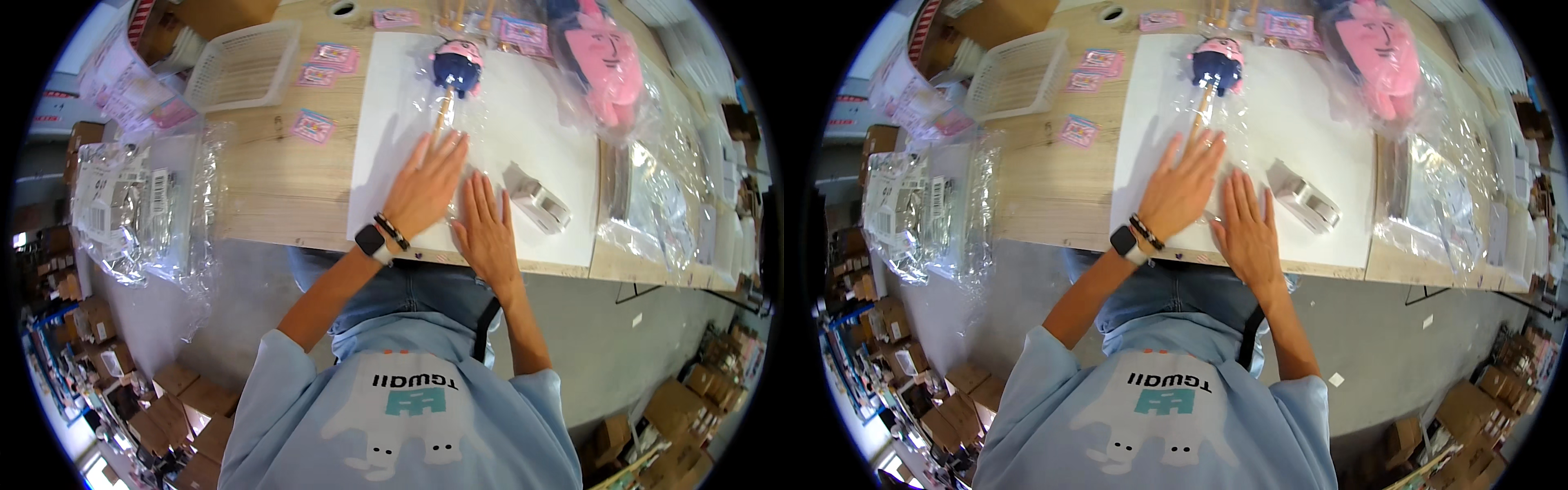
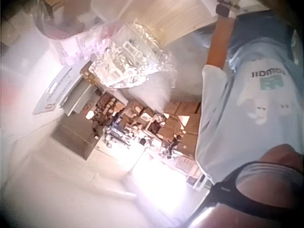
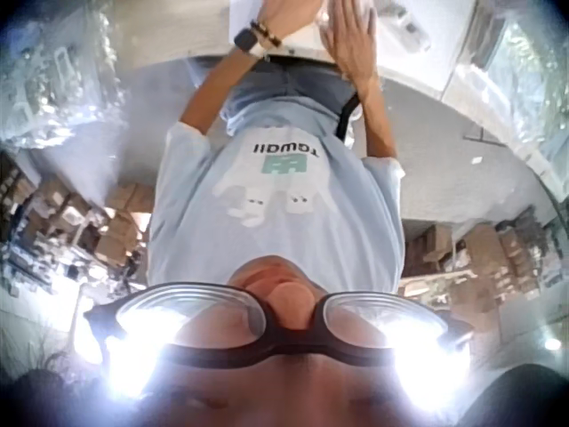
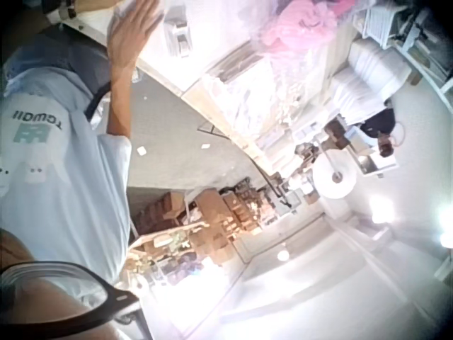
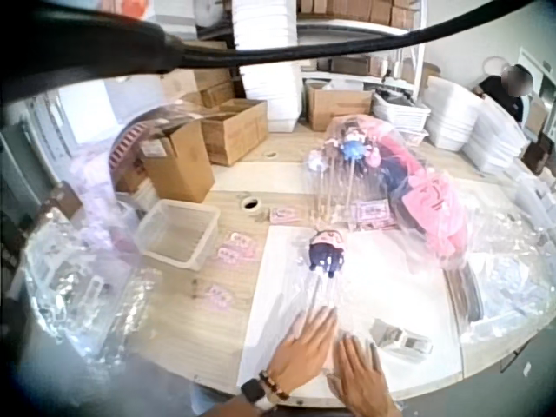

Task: The person packs small plush toys attached to wooden sticks into clear plastic bags. They place a small pink card inside each bag, seal the opening with a tape dispenser, and then affix a white shipping label to the outside of the package. The finished items are stacked on the table.

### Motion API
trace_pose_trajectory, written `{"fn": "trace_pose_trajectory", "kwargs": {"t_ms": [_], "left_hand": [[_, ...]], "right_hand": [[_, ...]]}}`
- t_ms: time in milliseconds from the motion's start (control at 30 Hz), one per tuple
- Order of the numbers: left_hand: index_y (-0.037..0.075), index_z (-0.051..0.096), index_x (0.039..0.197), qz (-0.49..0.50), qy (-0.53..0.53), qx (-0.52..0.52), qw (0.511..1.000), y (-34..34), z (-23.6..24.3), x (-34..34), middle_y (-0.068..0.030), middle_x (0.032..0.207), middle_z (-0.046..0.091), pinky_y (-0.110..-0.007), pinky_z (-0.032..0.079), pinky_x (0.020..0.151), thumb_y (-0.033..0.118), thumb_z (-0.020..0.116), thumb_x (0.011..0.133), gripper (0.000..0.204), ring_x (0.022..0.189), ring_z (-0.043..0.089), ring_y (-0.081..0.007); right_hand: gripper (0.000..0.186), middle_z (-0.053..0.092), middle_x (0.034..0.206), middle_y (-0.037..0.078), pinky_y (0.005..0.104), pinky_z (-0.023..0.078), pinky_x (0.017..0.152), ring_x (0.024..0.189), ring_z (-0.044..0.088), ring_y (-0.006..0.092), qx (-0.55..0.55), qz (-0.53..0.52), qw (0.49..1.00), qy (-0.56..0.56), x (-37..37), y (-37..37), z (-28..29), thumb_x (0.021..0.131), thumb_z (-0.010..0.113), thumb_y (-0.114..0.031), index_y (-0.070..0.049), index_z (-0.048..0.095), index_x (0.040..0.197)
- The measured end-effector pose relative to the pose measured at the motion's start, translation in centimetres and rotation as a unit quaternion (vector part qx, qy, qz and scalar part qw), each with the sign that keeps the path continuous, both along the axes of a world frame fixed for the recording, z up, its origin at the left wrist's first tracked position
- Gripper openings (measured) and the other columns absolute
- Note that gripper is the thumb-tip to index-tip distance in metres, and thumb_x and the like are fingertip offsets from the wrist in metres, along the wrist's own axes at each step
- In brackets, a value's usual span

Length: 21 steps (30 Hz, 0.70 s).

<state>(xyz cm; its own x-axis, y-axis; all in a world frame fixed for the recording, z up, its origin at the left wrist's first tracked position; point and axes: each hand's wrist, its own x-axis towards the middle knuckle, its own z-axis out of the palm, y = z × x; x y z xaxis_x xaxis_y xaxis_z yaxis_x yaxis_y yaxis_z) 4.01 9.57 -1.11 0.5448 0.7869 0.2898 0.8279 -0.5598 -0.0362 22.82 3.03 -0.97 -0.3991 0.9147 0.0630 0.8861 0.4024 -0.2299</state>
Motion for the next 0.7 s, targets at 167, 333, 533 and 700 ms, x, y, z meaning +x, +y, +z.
{"fn": "trace_pose_trajectory", "kwargs": {"t_ms": [167, 333, 533, 700], "left_hand": [[0.005, 0.050, 0.160, 0.029, -0.117, -0.102, 0.987, -3.2, -1.7, 0.3, -0.0133, 0.171, 0.042, -0.057, 0.017, 0.134, 0.035, 0.062, 0.104, 0.064, 0.164, 0.029, -0.0269], [0.006, 0.048, 0.161, 0.022, -0.088, -0.106, 0.990, -3.1, -1.7, -0.2, -0.0143, 0.171, 0.041, -0.058, 0.015, 0.134, 0.036, 0.063, 0.103, 0.067, 0.164, 0.027, -0.0292], [0.004, 0.063, 0.143, 0.084, -0.266, -0.048, 0.959, -0.7, 0.7, -7.7, -0.0182, 0.157, 0.054, -0.047, 0.039, 0.125, -0.011, 0.059, 0.083, 0.062, 0.149, 0.049, -0.0367], [0.000, 0.055, 0.149, 0.126, -0.153, -0.042, 0.979, 3.4, -0.1, -19.2, -0.0192, 0.158, 0.052, -0.048, 0.041, 0.123, -0.013, 0.057, 0.082, 0.068, 0.151, 0.045, -0.0394]], "right_hand": [[0.070, 0.037, 0.172, 0.023, 0.0584, 0.021, 0.132, 0.162, 0.032, 0.0352, 0.017, -0.002, 1.000, 0.014, -0.1, -0.1, -0.8, 0.105, 0.060, -0.030, 0.006, 0.039, 0.163], [0.071, 0.036, 0.172, 0.025, 0.0594, 0.022, 0.131, 0.161, 0.032, 0.0388, 0.013, -0.003, 1.000, 0.017, -0.4, -0.5, -0.8, 0.106, 0.058, -0.031, 0.006, 0.038, 0.163], [0.070, 0.032, 0.173, 0.026, 0.0535, 0.026, 0.131, 0.159, 0.033, 0.0449, 0.001, -0.023, 0.977, 0.211, 0.2, -1.3, -0.1, 0.101, 0.066, -0.012, 0.006, 0.037, 0.162], [0.062, 0.039, 0.168, 0.024, 0.0501, 0.038, 0.124, 0.150, 0.044, 0.0457, 0.009, -0.002, 0.967, 0.255, -2.1, -2.8, 1.5, 0.097, 0.069, -0.003, 0.005, 0.047, 0.155]]}}
